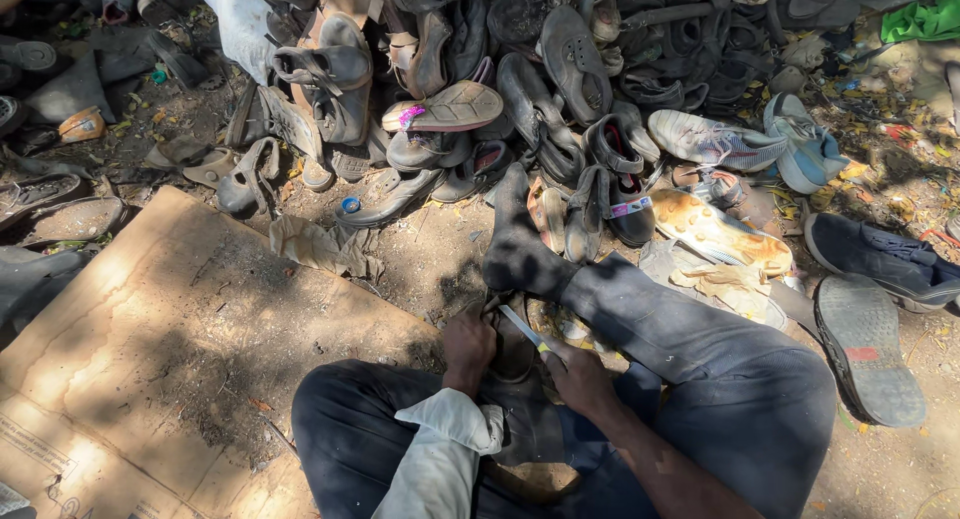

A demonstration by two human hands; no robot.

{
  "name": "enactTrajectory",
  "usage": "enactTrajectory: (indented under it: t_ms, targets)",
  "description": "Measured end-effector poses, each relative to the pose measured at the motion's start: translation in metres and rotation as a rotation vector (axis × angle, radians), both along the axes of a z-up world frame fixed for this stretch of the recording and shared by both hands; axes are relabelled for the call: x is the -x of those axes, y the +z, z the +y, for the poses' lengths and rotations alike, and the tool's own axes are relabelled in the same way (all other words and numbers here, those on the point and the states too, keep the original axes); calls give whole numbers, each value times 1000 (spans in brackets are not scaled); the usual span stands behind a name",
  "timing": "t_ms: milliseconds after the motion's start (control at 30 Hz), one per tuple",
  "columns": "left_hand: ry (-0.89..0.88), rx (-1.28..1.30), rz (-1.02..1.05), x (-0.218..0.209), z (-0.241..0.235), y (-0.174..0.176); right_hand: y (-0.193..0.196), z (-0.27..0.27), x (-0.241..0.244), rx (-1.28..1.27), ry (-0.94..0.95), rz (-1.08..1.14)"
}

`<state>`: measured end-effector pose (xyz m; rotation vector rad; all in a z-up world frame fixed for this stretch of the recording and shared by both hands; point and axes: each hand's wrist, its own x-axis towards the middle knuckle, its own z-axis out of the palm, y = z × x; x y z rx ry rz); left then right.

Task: The person sits on a cardboard sheet surrounded by a large pile of discarded footwear. They hold a single black shoe and use a yellow-handled knife to scrape and cut the sole and heel area, working to remove old material or debris.

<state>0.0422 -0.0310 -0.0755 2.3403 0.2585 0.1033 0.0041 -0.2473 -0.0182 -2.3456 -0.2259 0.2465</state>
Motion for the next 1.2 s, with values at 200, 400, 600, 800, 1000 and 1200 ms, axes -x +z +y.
enactTrajectory:
  t_ms: [200,400,600,800,1000,1200]
  targets:
    - [106,-137,45,17,5,73,23,-10,22,168,182,-3]
    - [-10,-40,-724,50,-63,192,8,5,15,171,119,118]
    - [-895,621,-306,89,-174,221,12,2,14,158,90,254]
    - [74,-81,19,16,-67,94,14,-5,12,178,92,204]
    - [176,46,480,2,-15,-9,0,-1,-1,90,12,223]
    - [265,367,501,21,22,-3,20,-9,0,15,-171,174]
